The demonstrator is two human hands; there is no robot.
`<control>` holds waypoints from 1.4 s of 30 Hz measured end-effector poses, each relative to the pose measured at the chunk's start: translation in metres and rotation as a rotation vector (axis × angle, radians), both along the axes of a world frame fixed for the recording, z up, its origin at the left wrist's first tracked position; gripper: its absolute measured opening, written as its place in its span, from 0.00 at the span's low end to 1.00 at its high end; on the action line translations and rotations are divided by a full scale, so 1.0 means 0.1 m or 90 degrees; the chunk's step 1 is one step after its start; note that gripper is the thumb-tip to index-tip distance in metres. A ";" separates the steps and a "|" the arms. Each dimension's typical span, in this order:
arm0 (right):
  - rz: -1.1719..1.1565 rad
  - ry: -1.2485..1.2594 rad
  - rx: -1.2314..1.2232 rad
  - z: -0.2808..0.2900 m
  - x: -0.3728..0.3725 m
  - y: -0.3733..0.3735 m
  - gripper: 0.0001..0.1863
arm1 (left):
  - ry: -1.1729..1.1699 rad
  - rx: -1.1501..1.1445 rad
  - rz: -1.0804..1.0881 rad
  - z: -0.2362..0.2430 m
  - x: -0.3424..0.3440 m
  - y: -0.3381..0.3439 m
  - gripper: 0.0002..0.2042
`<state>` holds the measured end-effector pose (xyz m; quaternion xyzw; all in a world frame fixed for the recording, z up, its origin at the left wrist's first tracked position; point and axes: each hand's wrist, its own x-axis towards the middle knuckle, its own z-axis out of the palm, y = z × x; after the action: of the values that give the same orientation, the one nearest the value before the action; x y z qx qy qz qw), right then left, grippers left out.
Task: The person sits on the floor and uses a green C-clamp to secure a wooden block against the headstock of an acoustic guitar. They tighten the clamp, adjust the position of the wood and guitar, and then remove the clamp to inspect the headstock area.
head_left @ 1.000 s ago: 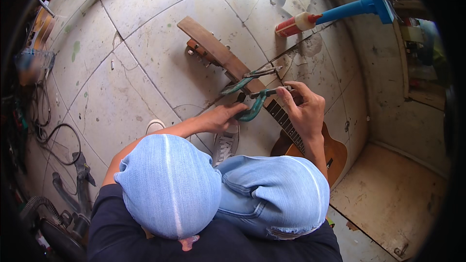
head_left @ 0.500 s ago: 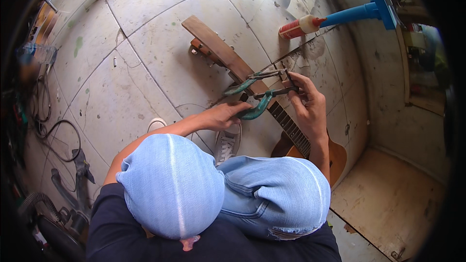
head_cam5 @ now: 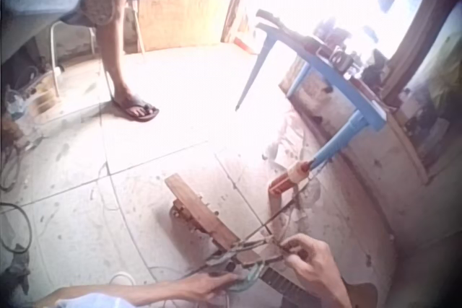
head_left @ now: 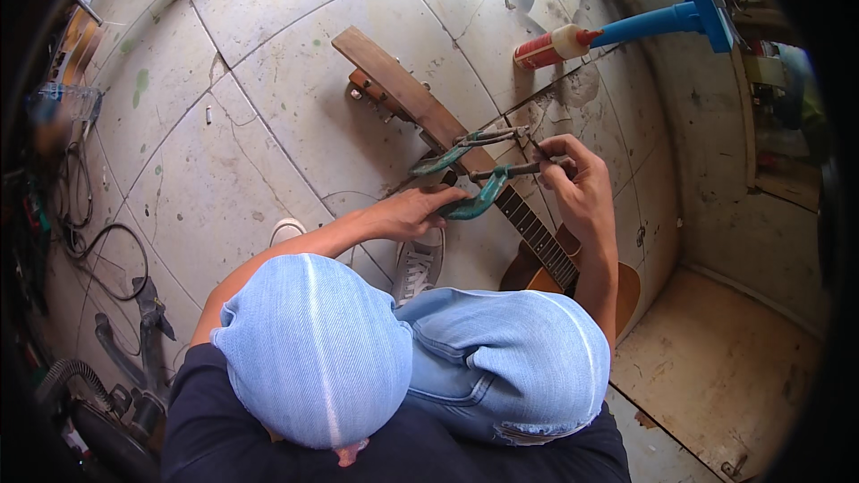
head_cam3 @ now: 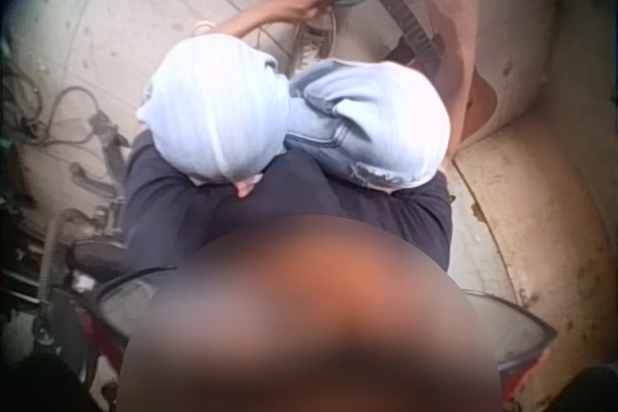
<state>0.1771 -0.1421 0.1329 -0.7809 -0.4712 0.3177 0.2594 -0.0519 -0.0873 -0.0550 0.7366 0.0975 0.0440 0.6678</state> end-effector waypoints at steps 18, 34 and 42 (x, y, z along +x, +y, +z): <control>-0.032 -0.147 0.012 0.17 -0.16 -0.08 0.23 | 0.007 0.012 0.042 -0.09 -0.01 -0.08 0.31; 0.374 -0.434 0.187 0.08 0.19 0.03 0.16 | -0.009 0.003 0.064 -0.15 0.02 -0.12 0.30; 0.036 -0.209 -0.022 0.20 0.08 -0.05 0.27 | 0.025 -0.012 0.055 -0.19 -0.03 -0.11 0.30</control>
<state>0.1855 -0.1468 0.1531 -0.8129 -0.5237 0.2013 0.1562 -0.0547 -0.0978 -0.0737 0.7261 0.1428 0.0574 0.6701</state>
